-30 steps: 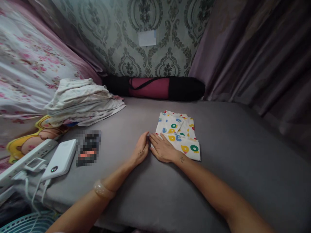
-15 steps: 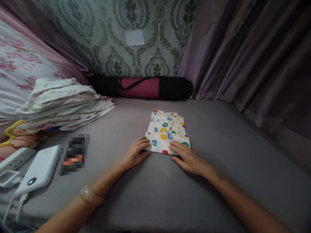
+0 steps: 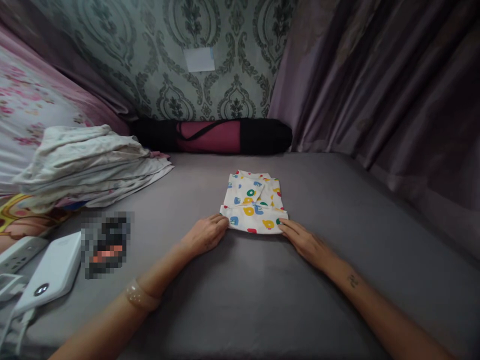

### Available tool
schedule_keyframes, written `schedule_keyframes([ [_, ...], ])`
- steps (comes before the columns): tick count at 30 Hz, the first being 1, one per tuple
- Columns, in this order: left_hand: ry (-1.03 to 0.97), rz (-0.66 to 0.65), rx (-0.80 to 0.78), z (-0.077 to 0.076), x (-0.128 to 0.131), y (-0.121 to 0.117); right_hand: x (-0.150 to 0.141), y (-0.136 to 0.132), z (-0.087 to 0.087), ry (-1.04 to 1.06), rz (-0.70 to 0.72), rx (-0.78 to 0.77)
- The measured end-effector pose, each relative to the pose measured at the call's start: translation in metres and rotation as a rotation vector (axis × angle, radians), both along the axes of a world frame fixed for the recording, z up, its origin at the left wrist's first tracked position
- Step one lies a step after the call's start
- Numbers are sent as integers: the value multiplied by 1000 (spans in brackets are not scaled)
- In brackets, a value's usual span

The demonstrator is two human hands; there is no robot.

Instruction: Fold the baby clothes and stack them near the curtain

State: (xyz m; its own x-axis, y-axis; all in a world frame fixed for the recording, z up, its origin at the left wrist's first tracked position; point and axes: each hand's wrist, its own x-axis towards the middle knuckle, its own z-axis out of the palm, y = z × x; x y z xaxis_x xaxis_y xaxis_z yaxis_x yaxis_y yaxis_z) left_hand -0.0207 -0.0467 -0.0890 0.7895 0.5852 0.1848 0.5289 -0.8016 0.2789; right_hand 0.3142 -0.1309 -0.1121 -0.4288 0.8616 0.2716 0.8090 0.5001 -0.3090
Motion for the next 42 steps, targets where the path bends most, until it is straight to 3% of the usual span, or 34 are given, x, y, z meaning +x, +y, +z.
schedule_keyframes([
  [4, -83, 141, -60, 3, 4, 7, -1, 1, -2, 91, -68, -4],
  [7, -143, 157, -143, 2, 5, 10, -2, 2, -2, 73, -113, -23],
  [10, -160, 110, -153, -3, 1, 11, -3, 7, -3, 38, -130, -16],
  [17, -132, -66, -2, -14, -4, 28, 3, 33, -5, 25, -76, 82],
  [23, -156, -162, -130, -12, 0, 48, 12, 48, -10, 94, 75, -8],
  [27, -182, -174, -197, -2, -3, 41, 15, 35, 1, 109, 68, -52],
  [33, -169, -253, -228, 15, -24, 0, 5, -19, 33, 93, 62, -178],
  [38, -209, -114, -367, 21, -36, -30, -3, -44, 50, 141, 54, -335],
  [42, -437, 127, -530, 21, -17, -25, -6, -27, 49, 383, -35, -394],
])
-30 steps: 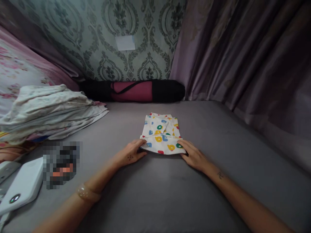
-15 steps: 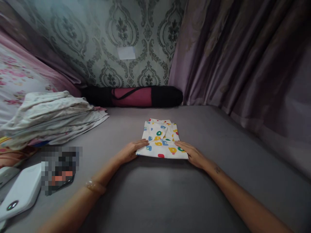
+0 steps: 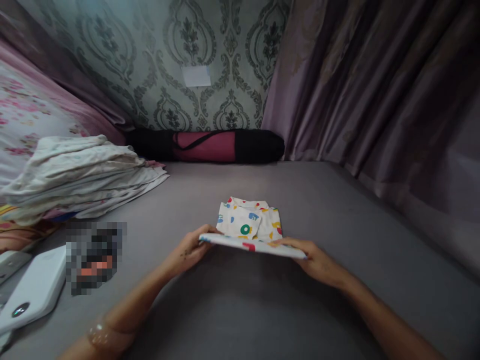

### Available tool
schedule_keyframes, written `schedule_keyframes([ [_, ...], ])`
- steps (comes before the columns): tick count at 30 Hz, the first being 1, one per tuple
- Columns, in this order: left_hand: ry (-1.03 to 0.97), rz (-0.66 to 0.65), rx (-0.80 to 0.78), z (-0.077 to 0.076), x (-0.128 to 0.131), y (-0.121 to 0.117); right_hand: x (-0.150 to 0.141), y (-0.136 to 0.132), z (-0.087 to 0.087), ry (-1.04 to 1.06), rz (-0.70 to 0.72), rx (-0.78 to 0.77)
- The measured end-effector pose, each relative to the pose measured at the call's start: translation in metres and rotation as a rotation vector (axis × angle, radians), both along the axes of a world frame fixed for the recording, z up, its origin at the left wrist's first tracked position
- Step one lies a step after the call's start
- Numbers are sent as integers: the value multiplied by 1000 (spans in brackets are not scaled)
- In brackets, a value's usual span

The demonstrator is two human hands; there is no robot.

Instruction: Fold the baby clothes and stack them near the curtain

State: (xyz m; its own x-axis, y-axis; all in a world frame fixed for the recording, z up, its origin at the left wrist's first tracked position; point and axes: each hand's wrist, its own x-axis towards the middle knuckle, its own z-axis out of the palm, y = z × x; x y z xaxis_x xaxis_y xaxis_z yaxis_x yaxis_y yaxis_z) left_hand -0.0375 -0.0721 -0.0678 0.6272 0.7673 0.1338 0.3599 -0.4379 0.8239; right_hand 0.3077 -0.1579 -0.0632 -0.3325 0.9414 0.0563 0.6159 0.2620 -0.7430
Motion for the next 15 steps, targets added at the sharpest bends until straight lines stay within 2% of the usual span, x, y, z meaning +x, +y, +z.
schedule_keyframes([
  [3, -182, 234, -64, -6, 26, 19, -6, 28, -8, 153, -234, 8],
  [6, -260, 424, -46, -17, 51, 43, -13, 60, -18, 182, -464, 74],
  [8, -229, 516, -20, -26, 64, 59, -18, 78, -24, 89, -563, 118],
  [11, -69, 629, 12, -39, 76, 77, -24, 98, -32, -189, -676, 99],
  [15, 101, 668, 91, -52, 80, 88, -31, 106, -36, -449, -698, 19],
])
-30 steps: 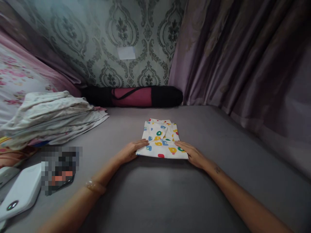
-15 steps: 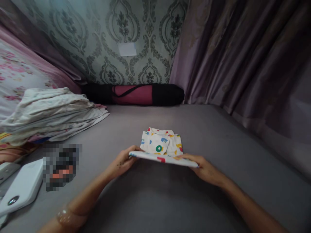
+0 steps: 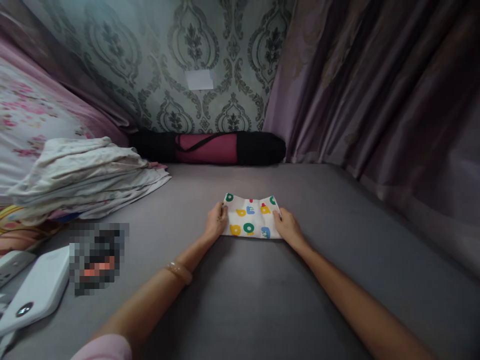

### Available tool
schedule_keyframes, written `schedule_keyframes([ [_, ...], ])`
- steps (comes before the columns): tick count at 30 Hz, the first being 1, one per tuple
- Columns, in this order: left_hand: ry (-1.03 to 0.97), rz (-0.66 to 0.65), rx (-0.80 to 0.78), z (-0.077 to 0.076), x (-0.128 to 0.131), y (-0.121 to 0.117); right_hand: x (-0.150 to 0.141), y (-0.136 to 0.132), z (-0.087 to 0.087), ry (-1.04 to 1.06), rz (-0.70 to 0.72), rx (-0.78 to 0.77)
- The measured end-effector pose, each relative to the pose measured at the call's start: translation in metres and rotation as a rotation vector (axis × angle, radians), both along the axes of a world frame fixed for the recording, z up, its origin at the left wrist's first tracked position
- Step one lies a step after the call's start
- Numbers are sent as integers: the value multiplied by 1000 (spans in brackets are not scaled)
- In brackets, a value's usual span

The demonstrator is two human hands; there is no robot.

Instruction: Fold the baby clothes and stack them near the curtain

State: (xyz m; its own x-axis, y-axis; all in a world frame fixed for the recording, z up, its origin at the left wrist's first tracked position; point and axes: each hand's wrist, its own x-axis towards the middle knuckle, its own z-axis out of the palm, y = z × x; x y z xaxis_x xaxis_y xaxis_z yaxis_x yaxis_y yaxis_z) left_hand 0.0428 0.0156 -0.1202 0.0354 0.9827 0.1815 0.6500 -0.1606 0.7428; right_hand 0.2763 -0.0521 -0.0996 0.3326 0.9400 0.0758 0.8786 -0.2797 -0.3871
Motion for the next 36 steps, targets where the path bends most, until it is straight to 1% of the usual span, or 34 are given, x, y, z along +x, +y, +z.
schedule_keyframes([
  [3, 65, -35, 25, -5, -1, 2, -6, -3, 3, -69, -36, -66],
  [6, 148, -42, 32, -5, -3, 1, -10, -7, 10, -112, -77, -110],
  [10, 290, 15, -24, -1, -4, -1, -10, -7, 14, -150, -116, -147],
  [13, 371, 10, -30, 3, -7, -3, -1, -7, 13, -170, -111, -165],
  [16, 431, 16, 17, 8, -12, -5, 7, -7, 15, -176, -74, -193],
  [18, 481, 19, 102, 13, -13, -8, 6, -7, 20, -205, -54, -185],
  [20, 529, -28, 216, 19, -9, -11, -2, -5, 27, -265, 24, -96],
  [22, 560, -149, 325, 24, 1, -14, -15, 0, 31, -317, 193, 58],
  [24, 582, -275, 380, 25, 13, -18, -27, 6, 28, -333, 356, 167],
  [25, 600, -313, 377, 25, 19, -19, -32, 10, 24, -327, 405, 175],
  [26, 625, -334, 351, 23, 24, -20, -35, 13, 18, -316, 424, 149],
  [29, 703, -345, 202, 16, 28, -19, -37, 20, -3, -267, 416, -10],
  [31, 723, -359, 128, 11, 25, -18, -34, 22, -12, -248, 408, -66],
  [33, 721, -366, 96, 9, 19, -16, -32, 23, -16, -241, 407, -75],
  [36, 706, -352, 80, 9, 8, -14, -31, 22, -14, -231, 406, -83],
])
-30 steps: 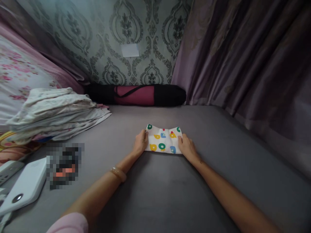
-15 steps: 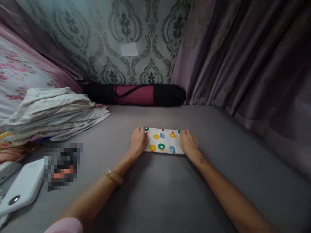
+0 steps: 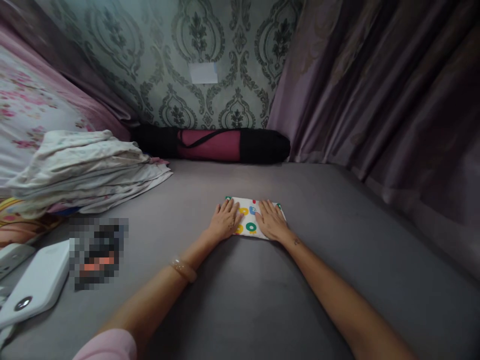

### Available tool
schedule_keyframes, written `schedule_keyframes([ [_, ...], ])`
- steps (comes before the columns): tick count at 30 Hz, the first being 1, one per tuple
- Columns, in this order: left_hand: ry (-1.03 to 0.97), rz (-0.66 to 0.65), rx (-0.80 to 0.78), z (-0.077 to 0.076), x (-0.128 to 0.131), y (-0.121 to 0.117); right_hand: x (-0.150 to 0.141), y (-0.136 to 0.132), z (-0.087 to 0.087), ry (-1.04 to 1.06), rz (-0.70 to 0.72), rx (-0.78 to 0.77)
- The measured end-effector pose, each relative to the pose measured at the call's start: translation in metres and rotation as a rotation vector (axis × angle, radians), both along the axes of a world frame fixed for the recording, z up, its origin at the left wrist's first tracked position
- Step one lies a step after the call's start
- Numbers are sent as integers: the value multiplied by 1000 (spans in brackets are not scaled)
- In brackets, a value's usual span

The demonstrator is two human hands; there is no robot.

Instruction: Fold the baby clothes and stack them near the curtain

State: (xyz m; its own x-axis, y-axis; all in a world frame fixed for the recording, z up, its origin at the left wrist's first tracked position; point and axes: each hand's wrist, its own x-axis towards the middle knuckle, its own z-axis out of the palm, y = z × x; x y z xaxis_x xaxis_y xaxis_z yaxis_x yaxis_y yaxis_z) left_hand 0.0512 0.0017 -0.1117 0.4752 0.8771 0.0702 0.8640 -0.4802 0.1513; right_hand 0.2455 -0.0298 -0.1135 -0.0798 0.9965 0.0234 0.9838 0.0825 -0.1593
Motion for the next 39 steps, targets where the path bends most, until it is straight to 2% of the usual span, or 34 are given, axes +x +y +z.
schedule_keyframes([
  [4, -53, 18, -37, -2, -22, 6, 0, 0, 8, 23, 14, -46],
  [7, -101, 12, -54, -10, -39, 14, -6, 2, 17, 37, 1, -85],
  [11, -151, 32, -57, -22, -49, 22, -31, 4, 26, 58, 51, 47],
  [13, -158, 43, -35, -25, -50, 22, -44, 6, 24, 64, 82, 100],
  [15, -152, 42, -12, -27, -49, 20, -53, 8, 18, 63, 80, 85],
  [21, -203, 15, 48, -27, -50, 14, -53, 13, 1, 66, 80, 7],
  [28, -420, 79, 17, -24, -52, 14, -54, 15, 13, 79, 89, -83],
  [34, -528, 166, -50, -14, -50, 8, -86, 19, 26, 99, 159, 36],
  [39, -613, 194, -85, -13, -52, 8, -113, 22, 14, 107, 159, 94],
])
